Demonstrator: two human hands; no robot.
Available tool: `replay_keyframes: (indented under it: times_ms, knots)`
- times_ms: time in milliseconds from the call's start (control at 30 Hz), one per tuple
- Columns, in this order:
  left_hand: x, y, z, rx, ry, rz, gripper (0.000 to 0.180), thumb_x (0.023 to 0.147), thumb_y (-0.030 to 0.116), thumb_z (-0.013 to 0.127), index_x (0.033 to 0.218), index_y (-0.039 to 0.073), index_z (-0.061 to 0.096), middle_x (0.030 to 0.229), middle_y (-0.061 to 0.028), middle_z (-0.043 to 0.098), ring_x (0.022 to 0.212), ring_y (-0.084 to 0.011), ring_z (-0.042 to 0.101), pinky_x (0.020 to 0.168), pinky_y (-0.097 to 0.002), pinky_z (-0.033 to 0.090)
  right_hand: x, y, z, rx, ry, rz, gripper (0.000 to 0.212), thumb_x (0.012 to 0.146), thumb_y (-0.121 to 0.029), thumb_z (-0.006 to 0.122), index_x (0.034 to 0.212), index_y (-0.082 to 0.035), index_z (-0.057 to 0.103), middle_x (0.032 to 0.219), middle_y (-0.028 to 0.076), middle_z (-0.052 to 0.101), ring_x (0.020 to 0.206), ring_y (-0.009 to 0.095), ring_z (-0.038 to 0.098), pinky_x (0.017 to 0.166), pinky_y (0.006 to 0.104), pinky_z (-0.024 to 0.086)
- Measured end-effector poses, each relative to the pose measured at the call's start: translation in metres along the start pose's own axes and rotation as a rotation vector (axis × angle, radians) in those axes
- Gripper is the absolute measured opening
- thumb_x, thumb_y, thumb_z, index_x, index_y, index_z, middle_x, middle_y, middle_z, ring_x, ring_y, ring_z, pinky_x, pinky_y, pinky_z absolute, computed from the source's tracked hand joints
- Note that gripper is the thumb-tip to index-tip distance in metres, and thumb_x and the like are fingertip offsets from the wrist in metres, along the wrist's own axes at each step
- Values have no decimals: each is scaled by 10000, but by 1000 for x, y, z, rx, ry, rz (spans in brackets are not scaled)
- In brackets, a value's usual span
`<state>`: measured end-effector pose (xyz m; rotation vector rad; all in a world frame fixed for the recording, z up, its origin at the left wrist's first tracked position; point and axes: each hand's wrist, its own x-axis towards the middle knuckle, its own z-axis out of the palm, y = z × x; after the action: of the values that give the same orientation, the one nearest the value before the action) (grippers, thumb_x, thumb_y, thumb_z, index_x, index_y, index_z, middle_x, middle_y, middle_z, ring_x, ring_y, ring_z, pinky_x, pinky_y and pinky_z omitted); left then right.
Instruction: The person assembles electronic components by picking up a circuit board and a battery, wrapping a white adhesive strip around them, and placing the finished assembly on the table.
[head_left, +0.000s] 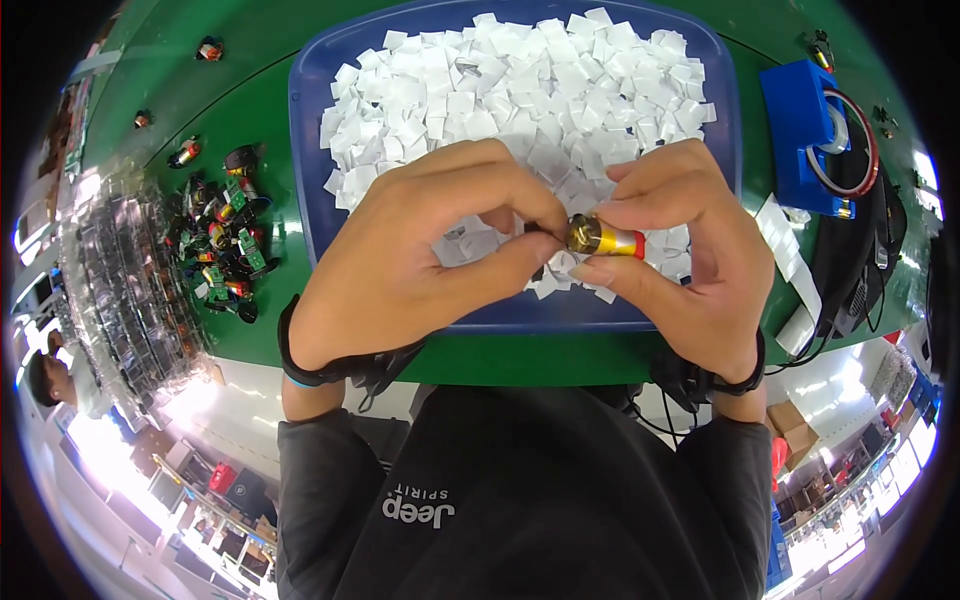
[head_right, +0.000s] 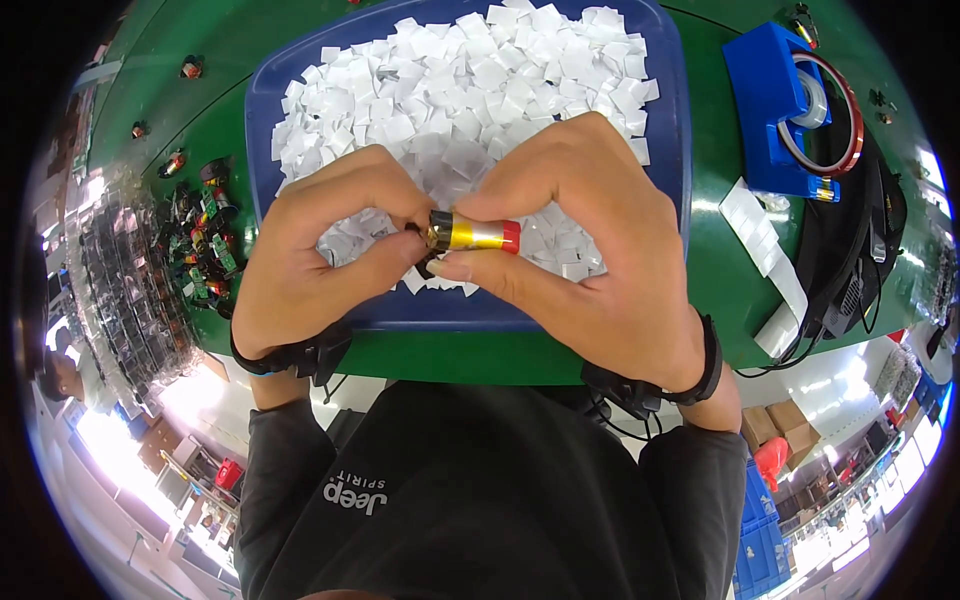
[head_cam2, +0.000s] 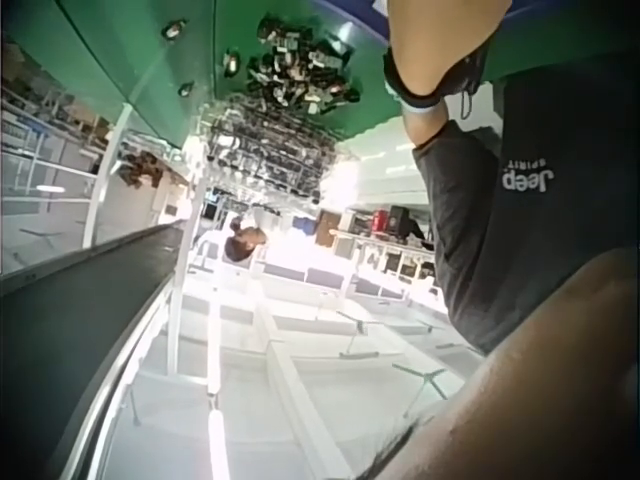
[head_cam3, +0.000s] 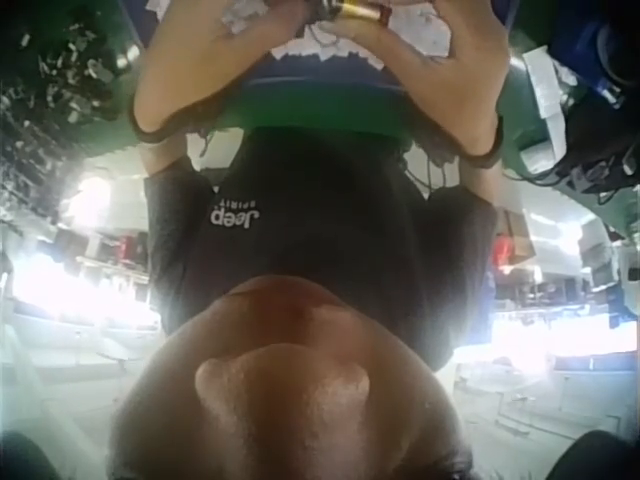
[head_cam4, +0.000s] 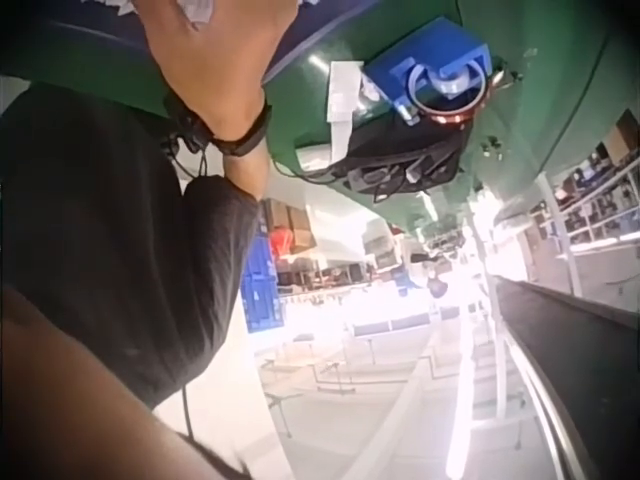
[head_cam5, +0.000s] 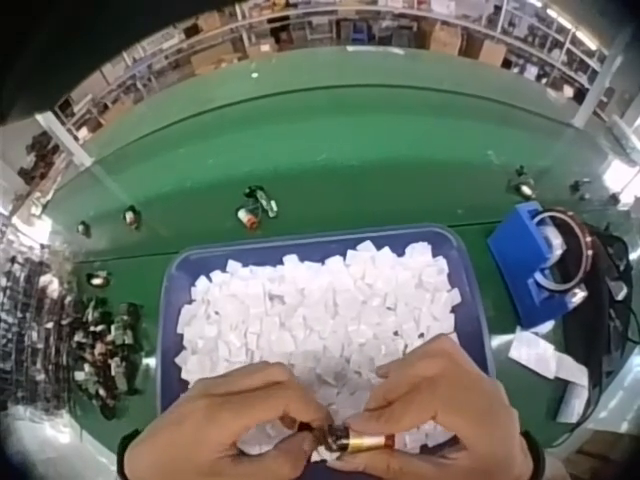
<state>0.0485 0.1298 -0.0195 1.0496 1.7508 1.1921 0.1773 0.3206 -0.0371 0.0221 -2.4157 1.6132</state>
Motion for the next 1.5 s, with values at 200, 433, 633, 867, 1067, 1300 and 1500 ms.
replay_keyframes:
  times_ms: [200, 433, 633, 867, 1067, 1300, 1500]
  knots:
    - [-1, 0, 7, -143, 40, -71, 98, 792, -2, 527, 881, -10, 568, 912, -66, 554, 819, -162, 532, 769, -275, 429, 3, -1, -1, -147, -29, -192, 319, 621, -42, 858, 883, -46, 676, 858, 74, 630, 870, 245, 580, 885, 469, 510]
    - [-1, -2, 1, -479, 0, -199, 132, 844, 102, 493, 910, -2, 541, 1031, -103, 523, 927, -165, 496, 836, -281, 404, 5, 1, 4, -245, -24, -368, 270, 622, -52, 852, 828, -46, 676, 857, 65, 641, 859, 251, 580, 889, 506, 514]
    - [-3, -11, 5, -984, 114, -299, 273, 956, 212, 465, 1023, -30, 571, 1136, -151, 558, 1059, -191, 524, 933, -329, 413, 5, 3, 6, -301, 12, -500, 272, 665, -54, 832, 879, -55, 663, 904, 73, 681, 882, 264, 585, 904, 512, 510]
    - [-4, 4, 4, -579, 99, -235, 280, 952, 114, 500, 1159, -66, 556, 1109, -156, 612, 950, -191, 619, 829, -306, 499, 3, -3, -1, -226, 14, -308, 335, 734, -78, 802, 1009, -76, 611, 999, 111, 725, 950, 278, 600, 894, 493, 501]
    - [-2, -1, 8, -583, 57, -247, 290, 887, -48, 514, 1175, -67, 549, 1086, -138, 636, 842, -157, 641, 688, -257, 541, 4, -3, 2, -303, 11, -368, 341, 719, -92, 814, 998, -65, 620, 984, 110, 728, 948, 277, 606, 882, 482, 499]
    - [-6, -1, 16, -394, 89, -162, 346, 832, -117, 553, 1172, -54, 559, 1126, -136, 629, 900, -177, 651, 694, -271, 558, 5, -5, 9, -382, 101, -389, 309, 694, -97, 822, 956, -53, 663, 958, 109, 730, 919, 272, 602, 846, 450, 514]
    - [-7, 1, 10, -611, 69, -175, 334, 839, -97, 581, 1170, -65, 556, 1140, -157, 628, 917, -191, 656, 672, -281, 569, 11, -4, 5, -415, 108, -433, 273, 668, -88, 829, 900, -42, 691, 935, 102, 721, 896, 272, 592, 801, 409, 516]
